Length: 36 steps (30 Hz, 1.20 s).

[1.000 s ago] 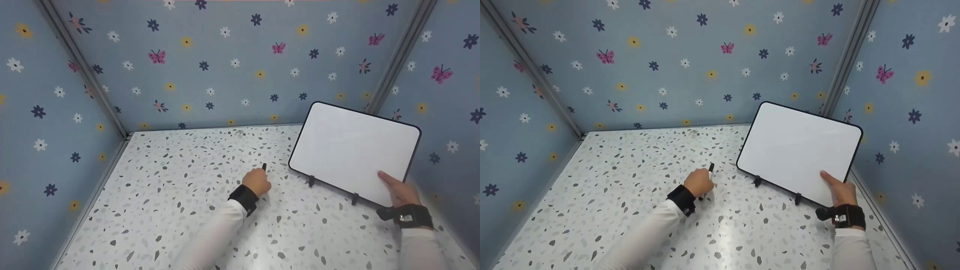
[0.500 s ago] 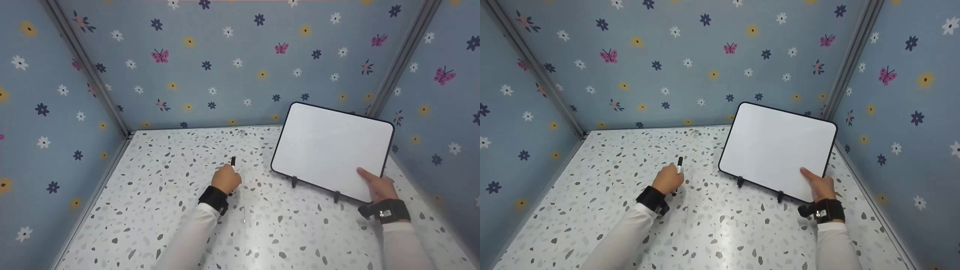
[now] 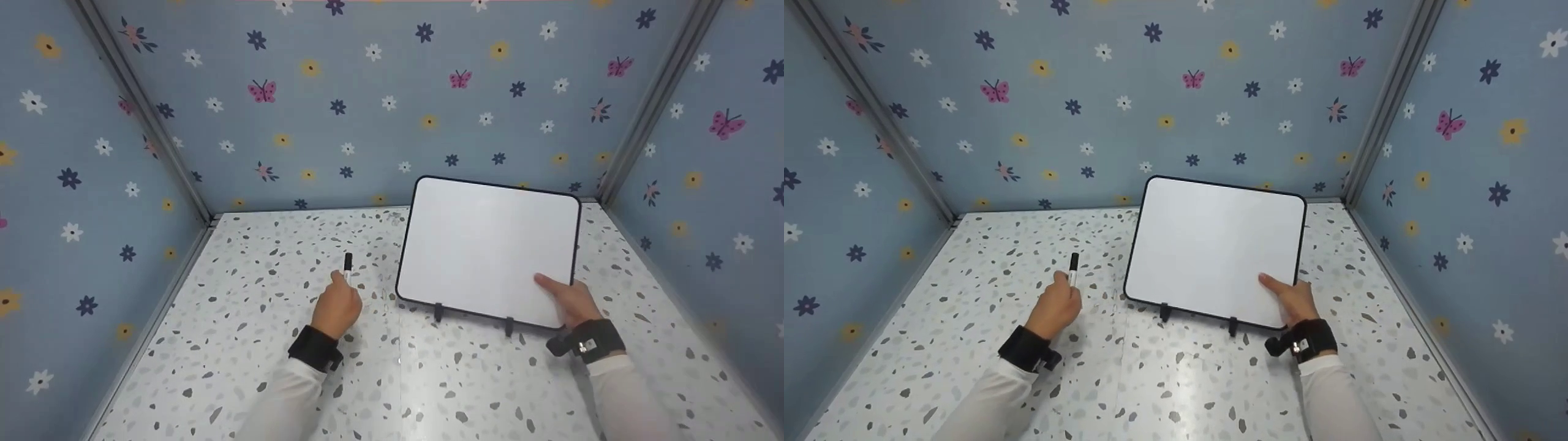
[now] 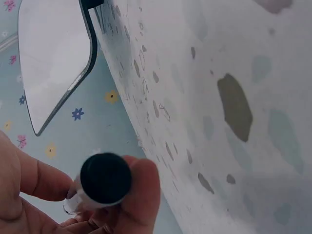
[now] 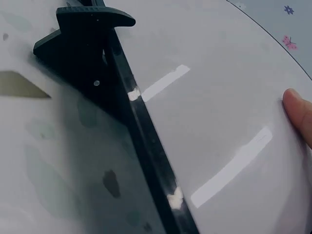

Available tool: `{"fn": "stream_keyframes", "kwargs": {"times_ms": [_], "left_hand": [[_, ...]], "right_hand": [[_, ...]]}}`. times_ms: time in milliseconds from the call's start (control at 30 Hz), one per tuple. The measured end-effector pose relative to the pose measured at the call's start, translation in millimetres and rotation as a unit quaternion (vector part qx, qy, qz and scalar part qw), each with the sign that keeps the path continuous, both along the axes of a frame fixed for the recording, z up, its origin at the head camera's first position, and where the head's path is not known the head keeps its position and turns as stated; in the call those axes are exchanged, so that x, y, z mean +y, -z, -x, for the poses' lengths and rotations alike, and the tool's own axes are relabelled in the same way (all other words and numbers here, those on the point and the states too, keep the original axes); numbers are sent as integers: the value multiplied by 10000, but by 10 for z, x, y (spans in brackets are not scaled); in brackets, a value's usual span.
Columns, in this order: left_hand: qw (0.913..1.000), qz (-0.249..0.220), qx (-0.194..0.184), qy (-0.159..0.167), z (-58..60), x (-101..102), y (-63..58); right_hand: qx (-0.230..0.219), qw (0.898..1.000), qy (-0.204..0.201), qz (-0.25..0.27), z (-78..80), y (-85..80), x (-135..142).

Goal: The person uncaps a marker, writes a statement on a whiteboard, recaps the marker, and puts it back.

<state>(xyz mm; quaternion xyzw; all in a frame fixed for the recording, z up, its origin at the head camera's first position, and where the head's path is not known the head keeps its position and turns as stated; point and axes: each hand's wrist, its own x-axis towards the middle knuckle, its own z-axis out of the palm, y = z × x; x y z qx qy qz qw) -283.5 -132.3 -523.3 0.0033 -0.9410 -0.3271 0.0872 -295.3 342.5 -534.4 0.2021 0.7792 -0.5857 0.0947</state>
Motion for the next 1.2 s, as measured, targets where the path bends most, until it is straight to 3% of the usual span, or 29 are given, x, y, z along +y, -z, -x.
{"fn": "stream_keyframes", "kwargs": {"times_ms": [200, 567, 767, 967, 1200], "left_hand": [[9967, 27, 795, 149, -183, -148, -43], [9950, -42, 997, -54, -488, -373, -161], [9884, 369, 1475, 44, -687, -269, -229], [9827, 635, 1687, 419, -866, -90, -279], [9759, 670, 1872, 901, -950, 117, -313]], "right_hand": [[174, 9995, -159, 196, 20, 41, -307], [262, 9978, -575, 203, 14, 78, -631], [414, 9970, -632, 163, -65, 83, -702], [469, 9960, -704, 280, -196, 87, -723], [459, 9964, -703, 103, -310, 54, -744]]}}
